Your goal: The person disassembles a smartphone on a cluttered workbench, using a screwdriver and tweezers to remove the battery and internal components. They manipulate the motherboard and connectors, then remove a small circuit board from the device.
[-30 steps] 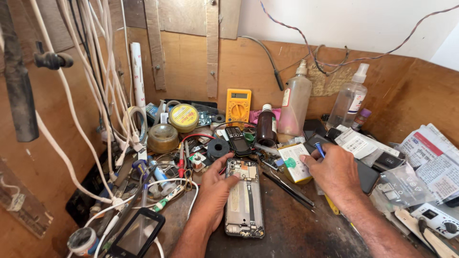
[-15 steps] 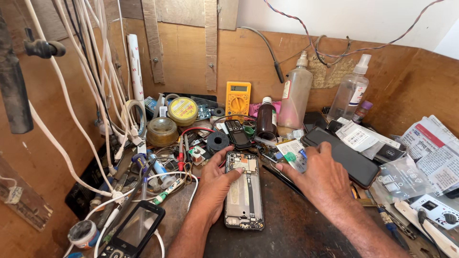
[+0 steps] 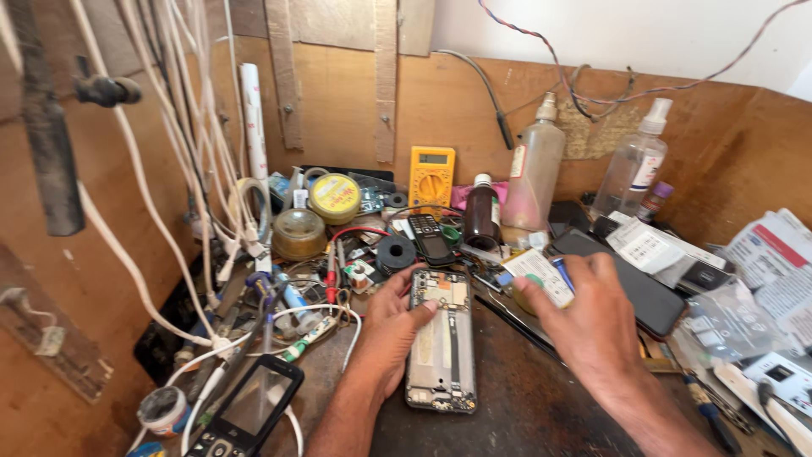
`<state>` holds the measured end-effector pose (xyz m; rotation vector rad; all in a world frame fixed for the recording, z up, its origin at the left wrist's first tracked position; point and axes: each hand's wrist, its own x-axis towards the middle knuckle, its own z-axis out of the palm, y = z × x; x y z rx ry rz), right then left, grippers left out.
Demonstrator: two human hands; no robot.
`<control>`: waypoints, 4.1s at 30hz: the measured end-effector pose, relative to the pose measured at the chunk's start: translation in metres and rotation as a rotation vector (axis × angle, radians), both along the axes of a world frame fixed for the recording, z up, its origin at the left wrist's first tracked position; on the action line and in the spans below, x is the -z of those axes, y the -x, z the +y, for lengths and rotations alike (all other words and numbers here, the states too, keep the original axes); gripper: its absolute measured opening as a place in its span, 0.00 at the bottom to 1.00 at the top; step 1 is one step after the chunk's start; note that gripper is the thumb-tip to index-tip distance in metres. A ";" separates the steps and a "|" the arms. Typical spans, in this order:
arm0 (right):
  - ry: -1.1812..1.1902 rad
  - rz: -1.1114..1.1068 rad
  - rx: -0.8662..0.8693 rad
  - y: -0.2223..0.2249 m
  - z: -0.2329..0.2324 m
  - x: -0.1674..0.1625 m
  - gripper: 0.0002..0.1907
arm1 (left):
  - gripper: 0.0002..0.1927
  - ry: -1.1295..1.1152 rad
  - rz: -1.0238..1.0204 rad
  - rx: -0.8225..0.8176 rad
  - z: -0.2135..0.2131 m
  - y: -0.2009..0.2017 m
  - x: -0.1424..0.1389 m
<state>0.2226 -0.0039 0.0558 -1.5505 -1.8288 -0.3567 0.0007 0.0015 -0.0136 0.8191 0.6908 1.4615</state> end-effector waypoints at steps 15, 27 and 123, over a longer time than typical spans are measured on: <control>0.758 1.082 -0.334 0.024 0.014 0.006 0.17 | 0.39 -0.002 -0.012 0.055 -0.010 0.004 -0.006; 0.556 0.426 -0.336 0.037 0.016 0.029 0.16 | 0.38 0.008 0.003 0.026 -0.007 0.002 -0.005; 0.436 -0.316 0.099 0.021 -0.002 0.019 0.13 | 0.25 0.041 0.368 -0.453 -0.004 -0.009 -0.006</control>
